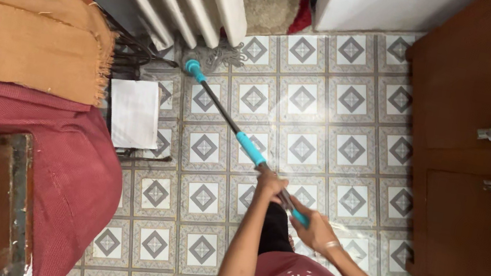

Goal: The person mops a tiled floor in a room using a mop with a blue and black handle.

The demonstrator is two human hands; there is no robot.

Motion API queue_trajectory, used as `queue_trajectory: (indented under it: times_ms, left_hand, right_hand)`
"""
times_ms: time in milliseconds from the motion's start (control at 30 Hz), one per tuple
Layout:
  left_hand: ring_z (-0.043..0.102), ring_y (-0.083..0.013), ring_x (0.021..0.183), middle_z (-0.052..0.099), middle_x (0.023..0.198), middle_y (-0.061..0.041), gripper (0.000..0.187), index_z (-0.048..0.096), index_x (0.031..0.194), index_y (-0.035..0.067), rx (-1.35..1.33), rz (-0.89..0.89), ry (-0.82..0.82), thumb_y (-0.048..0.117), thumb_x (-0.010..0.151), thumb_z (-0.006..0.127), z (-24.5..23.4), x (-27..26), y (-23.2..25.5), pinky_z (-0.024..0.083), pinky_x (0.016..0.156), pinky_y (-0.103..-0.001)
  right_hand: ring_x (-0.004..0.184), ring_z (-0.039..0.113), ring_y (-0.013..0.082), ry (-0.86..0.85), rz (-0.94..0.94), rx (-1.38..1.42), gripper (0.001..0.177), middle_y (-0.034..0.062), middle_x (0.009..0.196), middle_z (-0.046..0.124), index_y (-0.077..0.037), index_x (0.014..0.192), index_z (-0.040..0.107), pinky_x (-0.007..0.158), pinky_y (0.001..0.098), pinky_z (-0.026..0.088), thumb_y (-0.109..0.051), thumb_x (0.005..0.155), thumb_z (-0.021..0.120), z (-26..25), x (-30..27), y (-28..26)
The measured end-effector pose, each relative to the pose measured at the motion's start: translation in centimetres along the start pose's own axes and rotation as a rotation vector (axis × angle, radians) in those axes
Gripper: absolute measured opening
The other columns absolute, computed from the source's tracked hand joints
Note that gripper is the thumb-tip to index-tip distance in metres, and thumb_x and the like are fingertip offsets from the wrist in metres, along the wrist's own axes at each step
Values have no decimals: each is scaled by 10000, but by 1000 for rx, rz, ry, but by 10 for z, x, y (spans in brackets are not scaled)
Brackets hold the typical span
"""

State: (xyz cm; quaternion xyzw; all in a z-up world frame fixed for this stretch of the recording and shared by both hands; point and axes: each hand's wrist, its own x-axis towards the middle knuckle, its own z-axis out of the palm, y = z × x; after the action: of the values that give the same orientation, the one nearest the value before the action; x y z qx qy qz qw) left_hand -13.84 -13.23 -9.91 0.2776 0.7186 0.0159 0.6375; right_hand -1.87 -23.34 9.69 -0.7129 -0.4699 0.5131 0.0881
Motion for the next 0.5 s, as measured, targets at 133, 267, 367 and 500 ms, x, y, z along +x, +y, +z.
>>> queue_trajectory:
  times_ms: [133, 267, 367, 500]
  left_hand:
    - [707, -397, 1058, 561, 1322, -298, 1162, -79, 1598, 16, 208, 104, 50, 165, 798, 750, 43, -13, -57, 675, 727, -518]
    - [707, -407, 1048, 584, 1283, -311, 1131, -106, 1588, -5, 187, 81, -29, 186, 838, 718, 81, -40, -117, 660, 765, -510]
    - [707, -415, 1041, 602, 1254, -320, 1109, -126, 1581, -20, 132, -48, -173, 201, 867, 693, 95, -79, -127, 650, 794, -504]
    - [707, -425, 1031, 625, 1215, -333, 1083, -153, 1571, -41, 110, -115, -256, 222, 907, 661, 86, -128, -133, 635, 832, -496]
  right_hand:
    - [687, 726, 299, -131, 274, -53, 647, 225, 751, 717, -391, 1550, 408, 791, 447, 560, -285, 942, 602, 1, -78, 20]
    - [691, 739, 349, -77, 249, -59, 640, 239, 743, 719, -394, 1530, 425, 780, 445, 563, -301, 928, 624, 13, -139, 56]
    - [761, 763, 379, -50, 230, -97, 668, 227, 776, 740, -414, 1517, 420, 773, 481, 564, -278, 900, 637, 20, -172, 81]
    - [856, 728, 446, -19, 181, -226, 671, 279, 833, 724, -402, 1526, 404, 813, 537, 546, -278, 906, 630, 36, -194, 98]
